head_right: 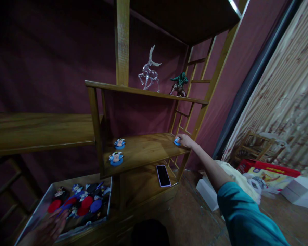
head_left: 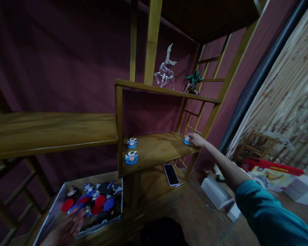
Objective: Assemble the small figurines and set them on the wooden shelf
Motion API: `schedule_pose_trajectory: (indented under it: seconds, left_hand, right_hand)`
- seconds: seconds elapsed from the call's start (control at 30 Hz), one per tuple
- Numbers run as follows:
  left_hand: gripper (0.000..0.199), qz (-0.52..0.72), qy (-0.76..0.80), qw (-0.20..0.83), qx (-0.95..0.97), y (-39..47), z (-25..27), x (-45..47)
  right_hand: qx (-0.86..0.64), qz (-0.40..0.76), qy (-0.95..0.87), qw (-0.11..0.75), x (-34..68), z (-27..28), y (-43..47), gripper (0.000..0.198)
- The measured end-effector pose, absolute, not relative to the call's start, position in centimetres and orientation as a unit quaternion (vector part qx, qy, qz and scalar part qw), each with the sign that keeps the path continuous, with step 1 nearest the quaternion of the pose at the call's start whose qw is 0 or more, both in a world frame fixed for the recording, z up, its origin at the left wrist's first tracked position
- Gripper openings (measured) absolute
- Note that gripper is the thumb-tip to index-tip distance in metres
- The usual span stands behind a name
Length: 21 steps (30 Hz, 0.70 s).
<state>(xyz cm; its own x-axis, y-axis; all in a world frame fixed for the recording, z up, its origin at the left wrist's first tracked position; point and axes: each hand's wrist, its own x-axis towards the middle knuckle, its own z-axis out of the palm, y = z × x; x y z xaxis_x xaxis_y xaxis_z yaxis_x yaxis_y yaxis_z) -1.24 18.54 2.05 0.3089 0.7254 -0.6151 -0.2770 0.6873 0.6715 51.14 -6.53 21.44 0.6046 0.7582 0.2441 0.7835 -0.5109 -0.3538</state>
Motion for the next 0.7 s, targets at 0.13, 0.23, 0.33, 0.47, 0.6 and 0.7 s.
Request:
schedule_pose_trajectory:
  seconds: [0.13, 0.23, 0.33, 0.47, 0.6, 0.7]
  left_hand:
    - [0.045, 0.327, 0.492, 0.780, 0.208, 18.5, 2.6, -1.2]
    - [0.033, 0.333, 0.487, 0.782, 0.201, 18.5, 2.8, -1.1]
    - [0.028, 0.341, 0.484, 0.781, 0.199, 18.4, 2.8, -1.0]
    - [0.027, 0.346, 0.482, 0.779, 0.202, 18.5, 2.6, -1.2]
    - [0.031, 0.347, 0.480, 0.777, 0.212, 18.7, 2.3, -1.4]
    - [0.032, 0.342, 0.475, 0.781, 0.216, 18.8, 2.3, -1.3]
  right_hand:
    - [-0.875, -0.001, -0.439, 0.206, 51.6, 21.8, -6.6, 0.028]
    - [-0.877, 0.036, -0.434, 0.203, 51.5, 21.9, -6.8, 0.028]
    - [-0.880, 0.058, -0.426, 0.200, 51.5, 22.0, -6.9, 0.028]
    - [-0.881, 0.057, -0.432, 0.186, 51.8, 21.9, -6.9, 0.027]
    - [-0.878, 0.044, -0.451, 0.153, 52.3, 21.5, -7.0, 0.027]
    - [-0.881, 0.022, -0.453, 0.131, 52.5, 21.2, -7.1, 0.029]
